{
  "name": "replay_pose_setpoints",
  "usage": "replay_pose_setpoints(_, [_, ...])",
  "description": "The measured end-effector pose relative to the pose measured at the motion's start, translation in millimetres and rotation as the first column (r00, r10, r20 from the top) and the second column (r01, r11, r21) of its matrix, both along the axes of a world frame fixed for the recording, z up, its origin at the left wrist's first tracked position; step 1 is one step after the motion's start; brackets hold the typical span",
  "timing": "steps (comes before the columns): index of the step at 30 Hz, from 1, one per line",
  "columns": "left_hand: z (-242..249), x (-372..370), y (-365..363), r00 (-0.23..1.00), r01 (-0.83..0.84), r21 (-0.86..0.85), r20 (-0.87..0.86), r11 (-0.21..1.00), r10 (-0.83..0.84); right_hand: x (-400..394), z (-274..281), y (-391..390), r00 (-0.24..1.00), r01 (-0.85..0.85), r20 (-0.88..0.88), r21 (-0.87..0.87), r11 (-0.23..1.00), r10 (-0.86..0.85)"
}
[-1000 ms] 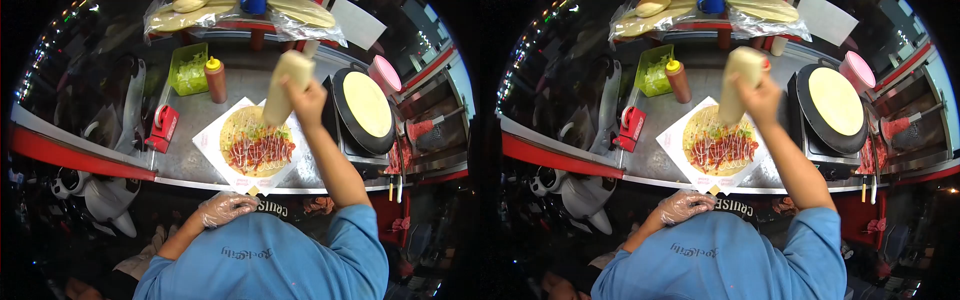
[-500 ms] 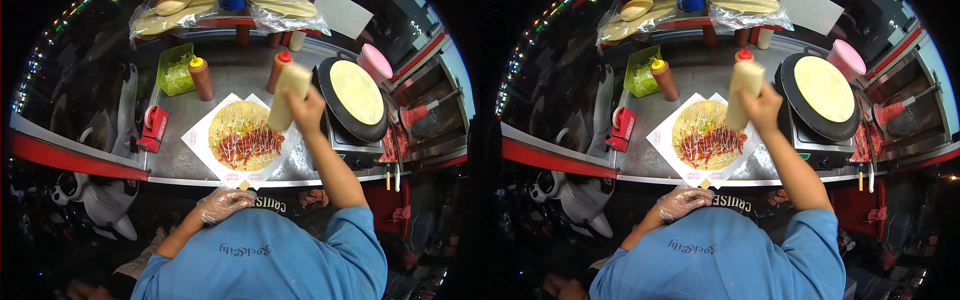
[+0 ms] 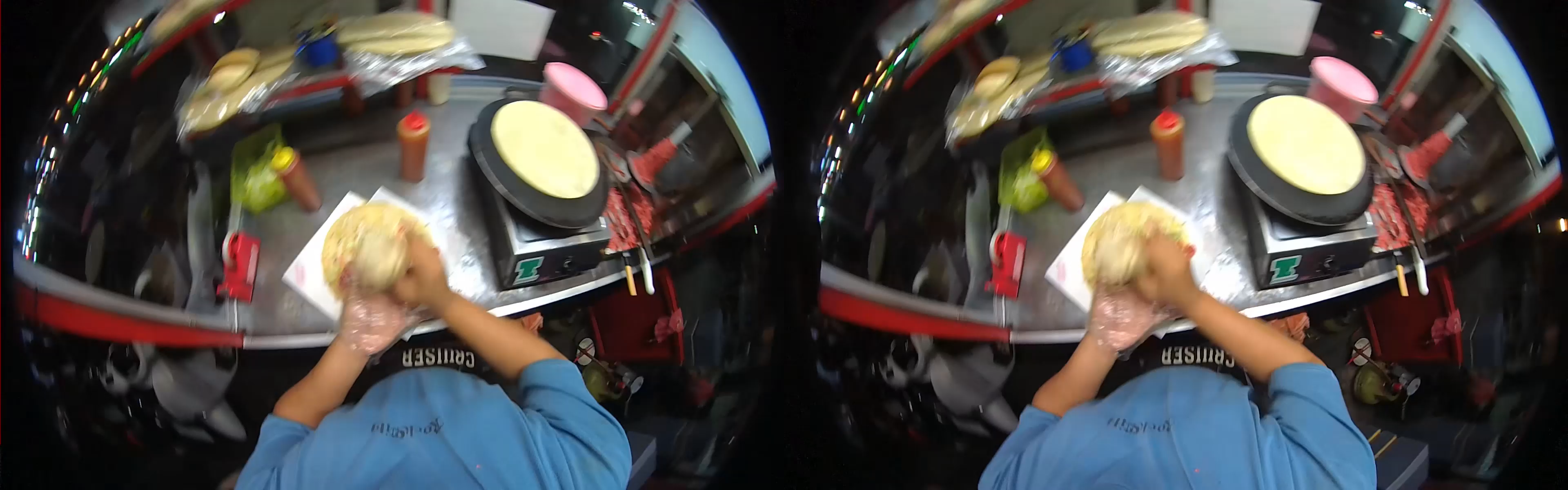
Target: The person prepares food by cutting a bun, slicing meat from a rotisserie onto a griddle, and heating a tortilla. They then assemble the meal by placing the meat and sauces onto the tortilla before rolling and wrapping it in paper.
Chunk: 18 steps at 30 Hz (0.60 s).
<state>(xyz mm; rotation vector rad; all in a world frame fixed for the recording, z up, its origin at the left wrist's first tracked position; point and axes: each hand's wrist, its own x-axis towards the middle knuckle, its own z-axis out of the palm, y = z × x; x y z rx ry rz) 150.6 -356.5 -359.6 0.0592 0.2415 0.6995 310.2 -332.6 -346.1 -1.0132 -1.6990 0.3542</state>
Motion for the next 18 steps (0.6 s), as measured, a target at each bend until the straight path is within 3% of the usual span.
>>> replay_pose_setpoints(1, [6,3,11,0.995,-0.092,0.046,-0.044,0.995,0.094,3,-4,-20,0.993,-0.077,0.099,0.081,0.994,0.069])
replay_pose_setpoints(3, [-2,9,35,0.983,-0.09,0.142,-0.149,0.986,0.112,28,29,-56,0.906,-0.184,0.393,0.028,0.982,0.159])
replay_pose_setpoints(5, [26,13,65,0.957,0.111,0.282,-0.289,0.953,-0.026,82,46,-77,0.858,-0.262,0.439,-0.072,0.963,0.266])
replay_pose_setpoints(6, [18,7,98,0.814,0.192,0.465,-0.567,0.864,0.124,117,44,-79,0.929,-0.178,0.323,-0.035,0.983,0.18])
replay_pose_setpoints(7, [12,4,136,0.59,0.319,0.592,-0.735,0.74,0.334,159,49,-79,0.911,0.105,0.376,0.184,0.977,-0.168])
replay_pose_setpoints(8, [23,14,164,0.387,0.402,0.632,-0.773,0.662,0.503,205,74,-67,0.925,0.248,0.214,0.28,0.927,-0.312])
replay_pose_setpoints(9, [34,25,194,0.169,0.492,0.64,-0.735,0.59,0.656,255,89,-64,0.871,0.394,0.186,0.291,0.872,-0.455])
replay_pose_setpoints(10, [13,19,253,-0.019,0.58,0.525,-0.756,0.623,0.655,309,96,-60,0.749,0.599,0.2,0.206,0.774,-0.632])
replay_pose_setpoints(11, [-7,22,303,-0.209,0.637,0.396,-0.737,0.661,0.643,366,96,-51,0.679,0.695,0.183,0.154,0.702,-0.711])
replay_pose_setpoints(13, [17,57,316,-0.48,0.689,0.251,-0.544,0.679,0.688,458,81,-43,0.344,0.838,0.614,0.141,0.528,-0.711])
replay_pose_setpoints(14, [30,64,320,-0.394,0.735,0.168,-0.682,0.657,0.616,475,77,-43,0.347,0.834,0.609,0.147,0.531,-0.713])
replay_pose_setpoints(15, [14,60,337,-0.4,0.731,0.17,-0.677,0.66,0.618,485,71,-45,0.277,0.869,0.77,0.055,0.493,-0.575])
replay_pose_setpoints(16, [-15,51,369,-0.473,0.733,0.15,-0.589,0.663,0.656,498,65,-44,0.21,0.902,0.889,-0.016,0.432,-0.406])
replay_pose_setpoints(17, [-26,49,386,-0.539,0.731,0.131,-0.491,0.67,0.684,520,45,-39,0.254,0.866,0.889,-0.034,0.499,-0.381])
replay_pose_setpoints(18, [1,62,364,-0.571,0.686,0.172,-0.474,0.707,0.67,524,43,-38,0.266,0.853,0.874,-0.017,0.522,-0.406])
